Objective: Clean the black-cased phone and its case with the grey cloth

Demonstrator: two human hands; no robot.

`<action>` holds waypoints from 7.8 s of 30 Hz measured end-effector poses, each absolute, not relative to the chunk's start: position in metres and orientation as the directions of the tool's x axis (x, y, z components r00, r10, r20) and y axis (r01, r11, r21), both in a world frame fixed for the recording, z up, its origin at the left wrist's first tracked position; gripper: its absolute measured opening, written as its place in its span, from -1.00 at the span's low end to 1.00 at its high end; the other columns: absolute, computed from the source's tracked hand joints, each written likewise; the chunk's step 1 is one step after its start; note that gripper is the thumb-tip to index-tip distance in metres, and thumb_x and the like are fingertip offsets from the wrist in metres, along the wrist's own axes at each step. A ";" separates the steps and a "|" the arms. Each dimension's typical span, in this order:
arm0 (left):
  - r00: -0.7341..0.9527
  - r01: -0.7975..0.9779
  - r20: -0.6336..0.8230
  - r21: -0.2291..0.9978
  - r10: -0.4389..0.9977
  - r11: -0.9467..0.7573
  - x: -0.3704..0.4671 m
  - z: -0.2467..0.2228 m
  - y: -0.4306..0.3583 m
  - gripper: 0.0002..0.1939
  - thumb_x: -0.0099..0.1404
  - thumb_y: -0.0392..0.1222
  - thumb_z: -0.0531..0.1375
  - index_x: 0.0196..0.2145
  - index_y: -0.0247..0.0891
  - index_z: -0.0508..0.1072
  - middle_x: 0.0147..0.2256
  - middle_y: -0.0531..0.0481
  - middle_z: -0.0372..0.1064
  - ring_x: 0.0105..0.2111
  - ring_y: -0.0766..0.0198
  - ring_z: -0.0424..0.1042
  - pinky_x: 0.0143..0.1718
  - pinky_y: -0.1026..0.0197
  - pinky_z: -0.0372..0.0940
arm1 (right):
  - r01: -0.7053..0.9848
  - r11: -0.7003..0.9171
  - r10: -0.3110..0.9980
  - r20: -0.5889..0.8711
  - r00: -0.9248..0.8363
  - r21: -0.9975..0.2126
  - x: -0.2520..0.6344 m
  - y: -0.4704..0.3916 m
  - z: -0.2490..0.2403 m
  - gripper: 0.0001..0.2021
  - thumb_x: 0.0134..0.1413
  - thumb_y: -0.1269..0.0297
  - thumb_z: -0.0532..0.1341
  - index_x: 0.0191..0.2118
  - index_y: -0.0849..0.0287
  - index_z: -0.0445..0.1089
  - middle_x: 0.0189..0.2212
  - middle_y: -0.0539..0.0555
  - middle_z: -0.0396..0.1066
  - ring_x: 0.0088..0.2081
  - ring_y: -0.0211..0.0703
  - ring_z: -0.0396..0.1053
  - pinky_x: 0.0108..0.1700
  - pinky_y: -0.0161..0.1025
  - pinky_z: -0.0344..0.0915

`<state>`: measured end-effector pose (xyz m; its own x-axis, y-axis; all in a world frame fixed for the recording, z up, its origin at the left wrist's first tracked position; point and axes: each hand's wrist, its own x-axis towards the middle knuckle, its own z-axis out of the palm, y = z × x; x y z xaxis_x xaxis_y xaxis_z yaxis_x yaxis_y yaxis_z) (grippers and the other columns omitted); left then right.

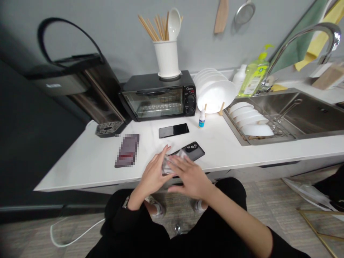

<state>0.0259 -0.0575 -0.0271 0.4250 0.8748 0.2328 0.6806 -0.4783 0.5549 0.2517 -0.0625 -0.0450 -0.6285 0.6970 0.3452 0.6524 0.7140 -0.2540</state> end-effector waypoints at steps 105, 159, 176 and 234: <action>0.427 0.680 0.247 0.546 0.870 -0.489 0.027 -0.028 -0.059 0.11 0.33 -0.01 0.38 0.53 -0.02 -0.28 0.46 -0.13 0.07 0.38 -0.03 0.20 0.35 -0.11 0.21 | 0.652 0.701 0.713 0.318 -0.625 -0.288 0.266 -0.070 -0.042 -0.31 0.49 0.04 0.05 0.55 0.17 -0.14 0.49 0.22 0.02 0.49 0.06 0.00 0.46 0.16 0.11; 0.402 0.718 0.241 0.516 0.883 -0.467 0.029 -0.030 -0.055 0.24 0.24 -0.01 0.46 0.53 0.02 -0.34 0.48 -0.11 0.01 0.38 -0.04 0.22 0.34 -0.09 0.24 | 0.853 0.511 0.801 0.419 -0.428 -0.104 0.262 -0.073 -0.049 -0.17 0.46 -0.16 -0.02 0.56 0.29 -0.28 0.52 0.30 -0.14 0.53 0.27 -0.21 0.45 0.40 -0.12; 0.386 0.716 0.240 0.531 0.891 -0.454 0.030 -0.029 -0.057 0.15 0.28 -0.17 0.38 0.53 -0.02 -0.31 0.47 -0.11 0.03 0.34 -0.05 0.28 0.32 -0.11 0.26 | 0.800 0.581 0.786 0.361 -0.502 -0.150 0.261 -0.063 -0.048 -0.22 0.44 -0.18 0.00 0.54 0.21 -0.09 0.47 0.30 0.04 0.47 0.21 0.05 0.43 0.33 0.02; 0.362 0.721 0.203 0.558 0.910 -0.411 0.032 -0.027 -0.055 0.19 0.23 -0.07 0.45 0.53 0.00 -0.26 0.45 -0.11 0.10 0.33 -0.06 0.28 0.31 -0.11 0.26 | 0.716 0.640 0.759 0.374 -0.534 -0.277 0.255 -0.074 -0.040 -0.16 0.41 -0.22 0.04 0.54 0.27 -0.10 0.47 0.33 0.04 0.49 0.18 0.01 0.45 0.26 0.07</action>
